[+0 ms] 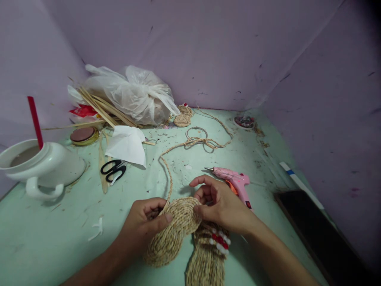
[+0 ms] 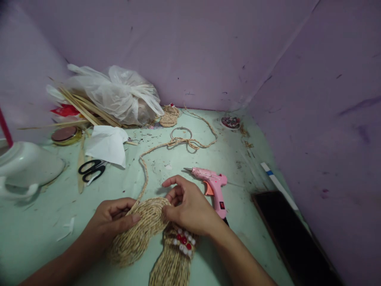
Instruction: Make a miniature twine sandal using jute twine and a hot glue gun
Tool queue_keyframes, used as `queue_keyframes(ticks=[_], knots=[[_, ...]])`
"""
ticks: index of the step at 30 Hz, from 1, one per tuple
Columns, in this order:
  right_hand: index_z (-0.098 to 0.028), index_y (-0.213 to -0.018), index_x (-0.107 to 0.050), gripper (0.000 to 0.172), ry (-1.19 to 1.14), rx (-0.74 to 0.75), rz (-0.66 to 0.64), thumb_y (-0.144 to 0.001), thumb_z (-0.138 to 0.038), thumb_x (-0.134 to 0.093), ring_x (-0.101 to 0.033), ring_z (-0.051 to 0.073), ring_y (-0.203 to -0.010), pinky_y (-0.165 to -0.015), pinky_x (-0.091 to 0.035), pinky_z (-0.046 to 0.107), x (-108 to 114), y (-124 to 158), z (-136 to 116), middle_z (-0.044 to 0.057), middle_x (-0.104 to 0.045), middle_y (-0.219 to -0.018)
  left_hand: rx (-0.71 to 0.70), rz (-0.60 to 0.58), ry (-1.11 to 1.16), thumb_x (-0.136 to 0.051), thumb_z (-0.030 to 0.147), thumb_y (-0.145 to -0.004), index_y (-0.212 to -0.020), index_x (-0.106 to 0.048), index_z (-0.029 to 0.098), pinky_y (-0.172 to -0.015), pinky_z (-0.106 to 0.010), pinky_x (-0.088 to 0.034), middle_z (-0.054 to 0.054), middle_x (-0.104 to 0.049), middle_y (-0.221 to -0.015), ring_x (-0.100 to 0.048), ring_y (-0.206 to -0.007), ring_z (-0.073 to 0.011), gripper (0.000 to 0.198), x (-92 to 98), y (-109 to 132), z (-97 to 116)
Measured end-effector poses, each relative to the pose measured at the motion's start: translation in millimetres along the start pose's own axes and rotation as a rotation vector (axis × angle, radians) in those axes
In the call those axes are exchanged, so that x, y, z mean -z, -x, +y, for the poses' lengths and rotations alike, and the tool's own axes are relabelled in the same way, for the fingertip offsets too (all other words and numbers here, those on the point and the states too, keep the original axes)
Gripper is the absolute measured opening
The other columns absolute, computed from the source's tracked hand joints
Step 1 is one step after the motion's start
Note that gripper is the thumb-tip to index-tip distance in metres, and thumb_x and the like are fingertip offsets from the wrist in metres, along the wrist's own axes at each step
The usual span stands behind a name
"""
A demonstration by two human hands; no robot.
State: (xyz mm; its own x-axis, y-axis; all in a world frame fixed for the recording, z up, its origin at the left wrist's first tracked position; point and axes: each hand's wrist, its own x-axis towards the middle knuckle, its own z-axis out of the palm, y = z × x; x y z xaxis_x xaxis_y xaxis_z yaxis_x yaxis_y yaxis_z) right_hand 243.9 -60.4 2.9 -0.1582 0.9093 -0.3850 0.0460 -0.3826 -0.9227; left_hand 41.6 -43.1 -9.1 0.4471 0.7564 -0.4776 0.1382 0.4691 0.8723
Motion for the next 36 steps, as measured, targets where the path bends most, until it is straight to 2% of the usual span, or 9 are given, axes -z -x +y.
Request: queue_keyframes(ticks=[12, 23, 30, 36], knots=[[-0.020, -0.098, -0.048, 0.043, 0.027, 0.013, -0.031, -0.059, -0.011, -0.062, -0.046, 0.008, -0.056, -0.050, -0.037, 0.022, 1.6, 1.3, -1.0, -0.005, -0.053, -0.068, -0.002, 0.011, -0.002, -0.070, 0.035, -0.062, -0.069, -0.067, 0.014, -0.053, -0.022, -0.044, -0.002, -0.064, -0.061, -0.057, -0.059, -0.0153, 0.023, -0.7, 0.2, 0.3], [-0.020, -0.097, -0.049, 0.042, 0.024, 0.006, 0.000, -0.058, -0.007, -0.060, -0.044, 0.007, -0.054, -0.046, -0.034, 0.020, -1.6, 0.8, 0.8, -0.005, -0.052, -0.067, 0.001, 0.007, 0.030, -0.071, 0.029, -0.059, -0.069, -0.066, 0.014, -0.053, -0.020, -0.042, 0.000, -0.064, -0.059, -0.056, -0.059, -0.0136, 0.019, -1.4, -0.3, 1.1], [-0.019, -0.098, -0.049, 0.042, 0.037, 0.015, 0.009, -0.059, -0.007, -0.058, -0.045, 0.007, -0.056, -0.048, -0.036, 0.020, -0.8, -0.6, 2.2, -0.006, -0.052, -0.068, 0.007, 0.020, 0.024, -0.071, 0.028, -0.058, -0.067, -0.065, 0.014, -0.054, -0.021, -0.043, 0.000, -0.064, -0.059, -0.056, -0.058, -0.0140, 0.018, -2.9, 0.3, 4.4], [-0.018, -0.097, -0.049, 0.041, 0.045, 0.025, 0.008, -0.059, -0.007, -0.058, -0.045, 0.007, -0.056, -0.048, -0.036, 0.020, -1.7, 0.0, 0.5, -0.006, -0.052, -0.068, -0.022, 0.008, 0.016, -0.070, 0.029, -0.061, -0.070, -0.067, 0.014, -0.053, -0.020, -0.043, 0.000, -0.064, -0.061, -0.055, -0.058, -0.0130, 0.018, -1.1, -1.5, -2.1]])
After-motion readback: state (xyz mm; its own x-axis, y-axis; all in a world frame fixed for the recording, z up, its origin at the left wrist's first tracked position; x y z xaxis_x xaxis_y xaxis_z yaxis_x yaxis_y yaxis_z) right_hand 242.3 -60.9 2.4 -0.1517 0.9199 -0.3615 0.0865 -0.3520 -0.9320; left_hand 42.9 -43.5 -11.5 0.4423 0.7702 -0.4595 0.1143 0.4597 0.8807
